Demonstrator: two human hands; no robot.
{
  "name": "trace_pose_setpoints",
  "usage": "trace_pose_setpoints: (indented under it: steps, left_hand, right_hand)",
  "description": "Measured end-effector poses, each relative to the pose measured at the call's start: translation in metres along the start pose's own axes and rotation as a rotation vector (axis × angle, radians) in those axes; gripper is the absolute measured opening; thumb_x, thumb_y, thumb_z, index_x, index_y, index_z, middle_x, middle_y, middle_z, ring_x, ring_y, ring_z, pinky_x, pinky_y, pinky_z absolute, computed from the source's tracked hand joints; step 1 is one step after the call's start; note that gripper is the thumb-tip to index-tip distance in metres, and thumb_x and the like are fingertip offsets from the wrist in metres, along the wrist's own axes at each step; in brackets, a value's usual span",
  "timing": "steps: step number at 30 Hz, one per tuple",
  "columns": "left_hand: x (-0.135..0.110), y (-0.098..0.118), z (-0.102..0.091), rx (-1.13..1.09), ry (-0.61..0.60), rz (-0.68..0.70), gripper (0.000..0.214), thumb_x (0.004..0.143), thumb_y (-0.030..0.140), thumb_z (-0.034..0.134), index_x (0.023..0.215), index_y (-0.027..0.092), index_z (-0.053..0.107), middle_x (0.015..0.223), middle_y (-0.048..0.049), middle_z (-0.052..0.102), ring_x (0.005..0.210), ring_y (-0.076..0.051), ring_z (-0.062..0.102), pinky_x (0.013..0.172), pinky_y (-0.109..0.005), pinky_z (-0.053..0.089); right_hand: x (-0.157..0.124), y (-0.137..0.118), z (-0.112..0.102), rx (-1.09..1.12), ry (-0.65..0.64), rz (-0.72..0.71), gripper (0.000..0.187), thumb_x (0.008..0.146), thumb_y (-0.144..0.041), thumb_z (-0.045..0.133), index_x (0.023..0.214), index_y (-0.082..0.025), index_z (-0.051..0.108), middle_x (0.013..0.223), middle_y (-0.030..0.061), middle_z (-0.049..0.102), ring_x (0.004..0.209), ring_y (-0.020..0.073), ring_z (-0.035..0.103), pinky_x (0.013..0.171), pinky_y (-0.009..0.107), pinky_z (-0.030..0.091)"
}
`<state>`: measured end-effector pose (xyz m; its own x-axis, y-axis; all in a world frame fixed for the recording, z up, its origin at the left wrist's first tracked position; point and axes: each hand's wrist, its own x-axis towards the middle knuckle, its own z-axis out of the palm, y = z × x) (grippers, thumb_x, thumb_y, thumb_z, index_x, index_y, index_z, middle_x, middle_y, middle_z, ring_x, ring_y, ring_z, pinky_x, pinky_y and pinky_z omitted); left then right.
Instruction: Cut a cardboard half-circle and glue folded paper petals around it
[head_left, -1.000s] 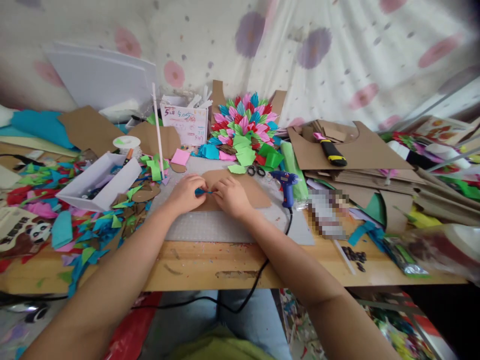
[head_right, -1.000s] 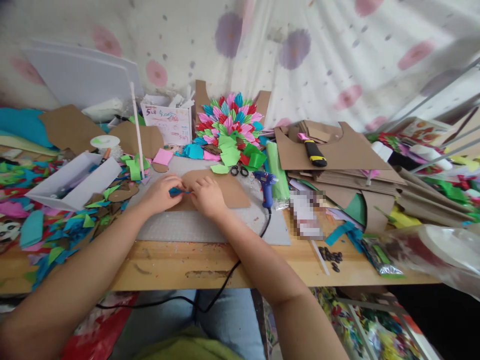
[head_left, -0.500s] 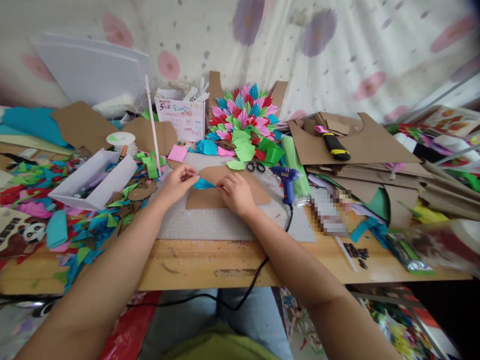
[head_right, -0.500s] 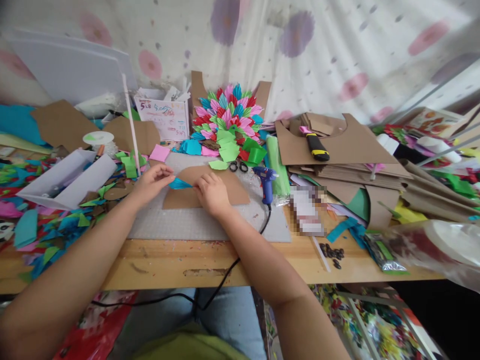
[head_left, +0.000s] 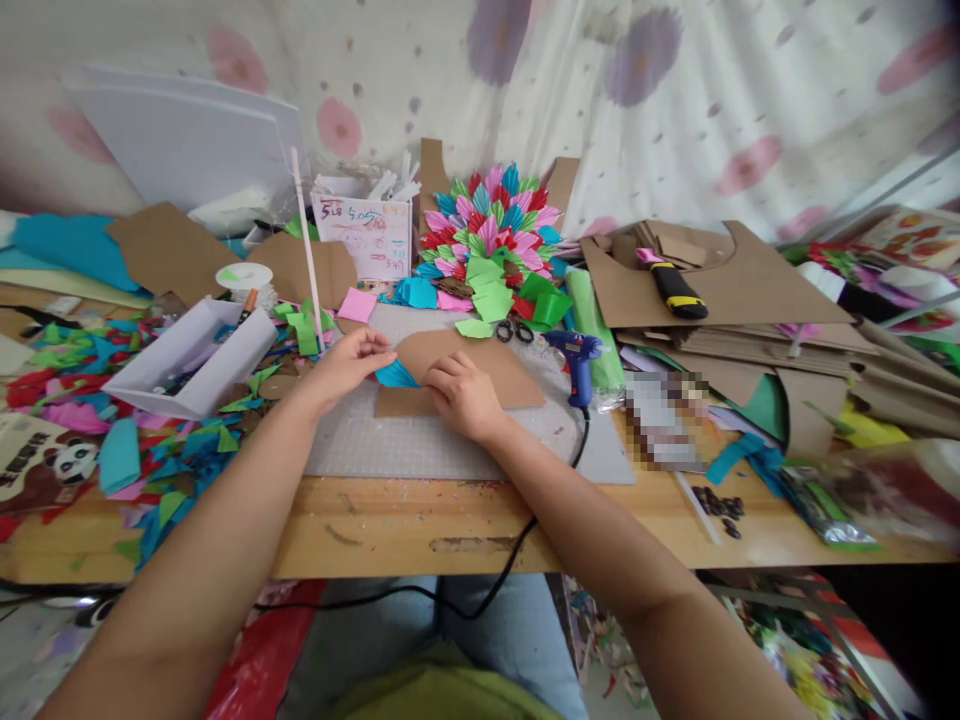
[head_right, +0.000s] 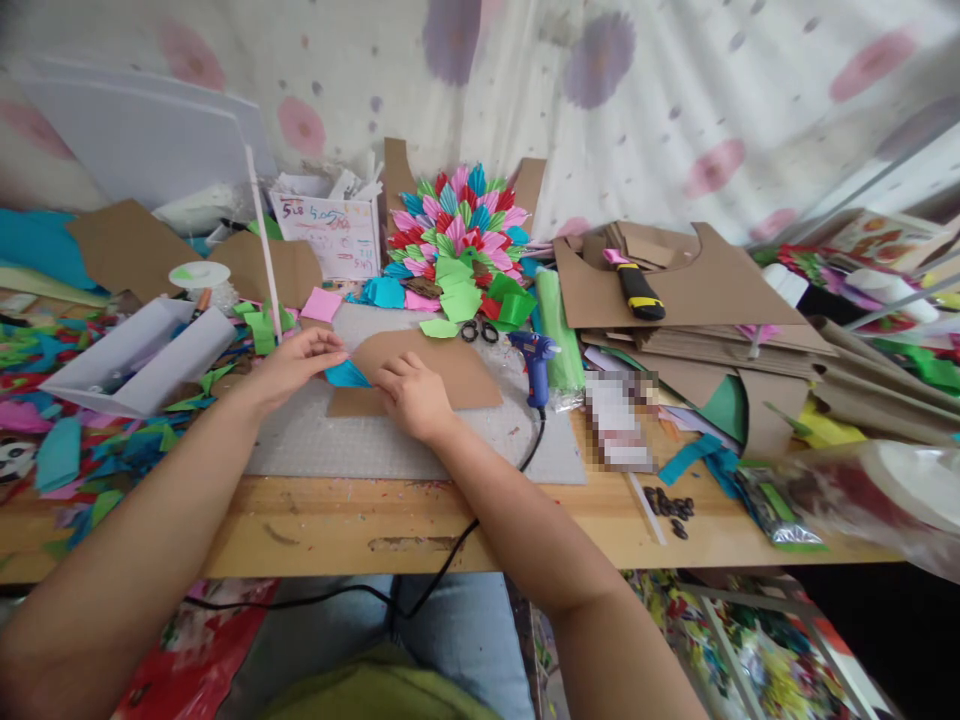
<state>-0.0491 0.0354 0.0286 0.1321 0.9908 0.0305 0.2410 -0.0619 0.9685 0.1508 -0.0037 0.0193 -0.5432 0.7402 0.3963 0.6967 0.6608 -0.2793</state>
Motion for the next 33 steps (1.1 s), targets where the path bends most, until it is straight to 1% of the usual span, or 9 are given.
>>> trace_pose_setpoints:
  steps: [1,2,6,10,13,15,18,22,33]
  left_hand:
    - [0.000,0.002,-0.007,0.010,-0.068,-0.031,0.028,0.063,0.034,0.068,0.083,0.018,0.056,0.072,0.0001,0.062,0.064,-0.014,0.059,0.057,-0.026,0.046]
    - [0.001,0.004,-0.014,0.008,-0.093,-0.062,0.029,0.064,0.036,0.068,0.083,0.018,0.057,0.072,-0.0009,0.063,0.063,-0.014,0.060,0.055,-0.026,0.046]
    - [0.003,0.008,-0.030,0.026,-0.023,-0.073,0.026,0.067,0.037,0.067,0.083,0.018,0.056,0.071,-0.0014,0.063,0.061,-0.015,0.061,0.058,-0.029,0.048]
    - [-0.002,0.002,-0.028,0.060,0.048,0.009,0.024,0.066,0.035,0.068,0.080,0.018,0.057,0.071,-0.0007,0.061,0.063,-0.014,0.060,0.059,-0.028,0.048]
    - [-0.007,-0.009,-0.024,0.039,0.155,0.027,0.021,0.067,0.032,0.066,0.078,0.017,0.057,0.072,0.0001,0.060,0.063,-0.012,0.058,0.060,-0.027,0.048]
    - [-0.009,-0.017,-0.024,0.047,0.194,0.038,0.018,0.067,0.029,0.064,0.078,0.017,0.056,0.072,0.0004,0.059,0.064,-0.012,0.058,0.062,-0.028,0.049]
    - [-0.009,-0.028,-0.025,0.129,0.194,0.114,0.016,0.068,0.027,0.062,0.079,0.018,0.056,0.075,0.0000,0.059,0.068,-0.013,0.058,0.067,-0.029,0.049]
    - [-0.006,-0.036,-0.029,0.268,0.198,0.189,0.017,0.069,0.031,0.061,0.081,0.020,0.057,0.077,-0.0003,0.060,0.073,-0.014,0.057,0.069,-0.029,0.046]
    - [-0.008,-0.036,-0.028,0.353,0.196,0.208,0.016,0.072,0.033,0.059,0.081,0.019,0.058,0.075,-0.0001,0.061,0.070,-0.014,0.056,0.068,-0.029,0.044]
  right_hand:
    - [-0.001,0.001,0.000,0.028,-0.001,0.020,0.020,0.087,-0.016,0.045,0.090,-0.021,0.064,0.095,0.0058,0.062,0.090,0.0194,0.046,0.077,0.031,0.040]
    - [-0.002,0.001,0.001,0.054,-0.012,0.030,0.018,0.086,-0.017,0.046,0.090,-0.021,0.064,0.094,0.0055,0.062,0.090,0.0190,0.047,0.077,0.031,0.040]
    - [-0.005,0.000,0.004,0.110,-0.073,0.012,0.015,0.086,-0.020,0.049,0.087,-0.020,0.064,0.088,0.0049,0.062,0.088,0.0183,0.049,0.076,0.030,0.040]
    - [-0.004,-0.004,0.008,0.107,-0.104,-0.035,0.015,0.087,-0.021,0.049,0.084,-0.021,0.064,0.087,0.0046,0.063,0.087,0.0178,0.049,0.074,0.030,0.040]
    - [-0.003,-0.007,0.011,0.074,-0.132,-0.057,0.015,0.087,-0.024,0.051,0.081,-0.020,0.064,0.085,0.0047,0.063,0.086,0.0180,0.049,0.073,0.029,0.039]
    - [-0.002,-0.009,0.011,0.054,-0.142,-0.063,0.014,0.087,-0.023,0.051,0.081,-0.019,0.063,0.086,0.0047,0.063,0.087,0.0180,0.049,0.072,0.028,0.039]
    - [0.000,-0.010,0.011,0.036,-0.159,-0.055,0.014,0.087,-0.023,0.051,0.082,-0.019,0.063,0.087,0.0046,0.063,0.088,0.0181,0.049,0.070,0.028,0.038]
    - [0.000,-0.011,0.012,0.019,-0.169,-0.047,0.014,0.088,-0.024,0.050,0.084,-0.019,0.063,0.089,0.0048,0.062,0.087,0.0179,0.049,0.069,0.028,0.037]
    - [0.002,-0.016,0.010,-0.074,-0.221,-0.054,0.017,0.090,-0.026,0.046,0.090,-0.018,0.061,0.095,0.0052,0.061,0.089,0.0167,0.050,0.065,0.026,0.033]
